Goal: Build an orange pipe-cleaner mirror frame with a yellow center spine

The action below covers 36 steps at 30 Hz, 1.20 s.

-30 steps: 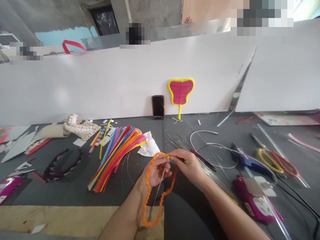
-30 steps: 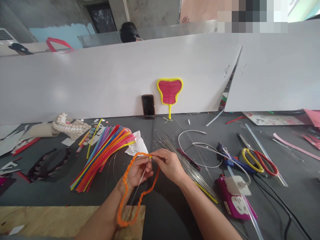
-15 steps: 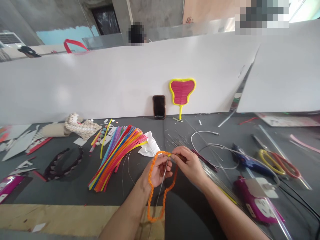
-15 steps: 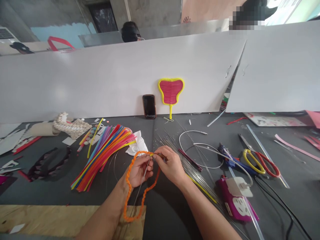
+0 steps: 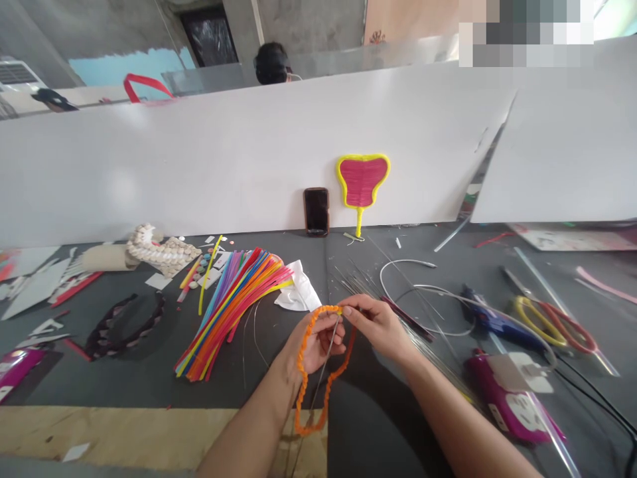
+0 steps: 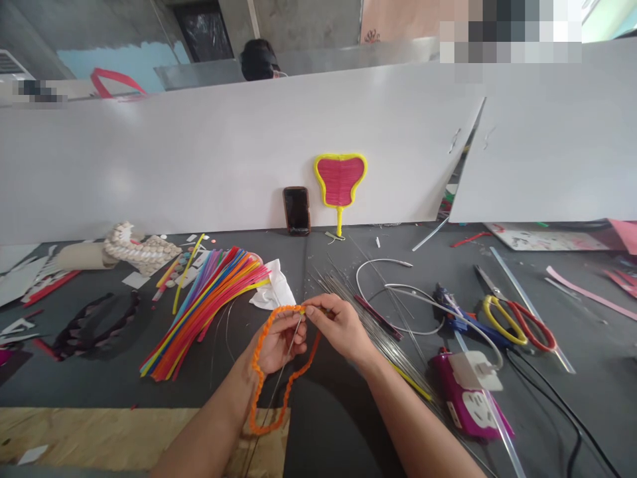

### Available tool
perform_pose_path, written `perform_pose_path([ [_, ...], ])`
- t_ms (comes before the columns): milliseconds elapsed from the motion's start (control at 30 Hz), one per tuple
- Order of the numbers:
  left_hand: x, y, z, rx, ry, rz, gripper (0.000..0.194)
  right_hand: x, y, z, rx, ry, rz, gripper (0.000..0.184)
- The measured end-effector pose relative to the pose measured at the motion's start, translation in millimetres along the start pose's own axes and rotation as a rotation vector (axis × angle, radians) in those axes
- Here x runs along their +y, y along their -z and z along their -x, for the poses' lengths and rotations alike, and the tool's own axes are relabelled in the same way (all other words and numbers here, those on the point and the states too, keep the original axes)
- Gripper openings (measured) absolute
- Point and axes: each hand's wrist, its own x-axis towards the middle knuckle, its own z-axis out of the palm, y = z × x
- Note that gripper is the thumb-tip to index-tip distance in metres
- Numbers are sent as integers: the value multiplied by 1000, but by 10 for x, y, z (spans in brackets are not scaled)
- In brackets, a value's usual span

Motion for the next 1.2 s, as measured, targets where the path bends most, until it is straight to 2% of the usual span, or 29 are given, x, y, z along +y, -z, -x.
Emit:
perform_pose_path([
  [200,-16,43,-28,-75,-31,-6,17,-26,18,-12,-43,-28,-45,26],
  [433,14,1,-26,6,-49,-2,15,14,-27,-12,94,-79,-25,23],
  [600,12,-25,-28,63,-54,-1,12,23,-38,-13,51,-107,-69,22],
  [733,-12,16,-38,47,-42,22,9,18,-25,-8,27,-110,-47,21],
  [900,-27,55,-46,-2,-54,6,13,3,-39,8,52,-81,34,19],
  [1033,-11,12,-27,20,-62,-12,13,27,-40,6,119,-18,113,15],
  [1133,-17,-4,-20,28,-56,-18,13,34,-4,-13,74,33,85,26],
  [1200,-30,4,-25,21,-50,-18,14,24,24,-27,4,75,54,26],
])
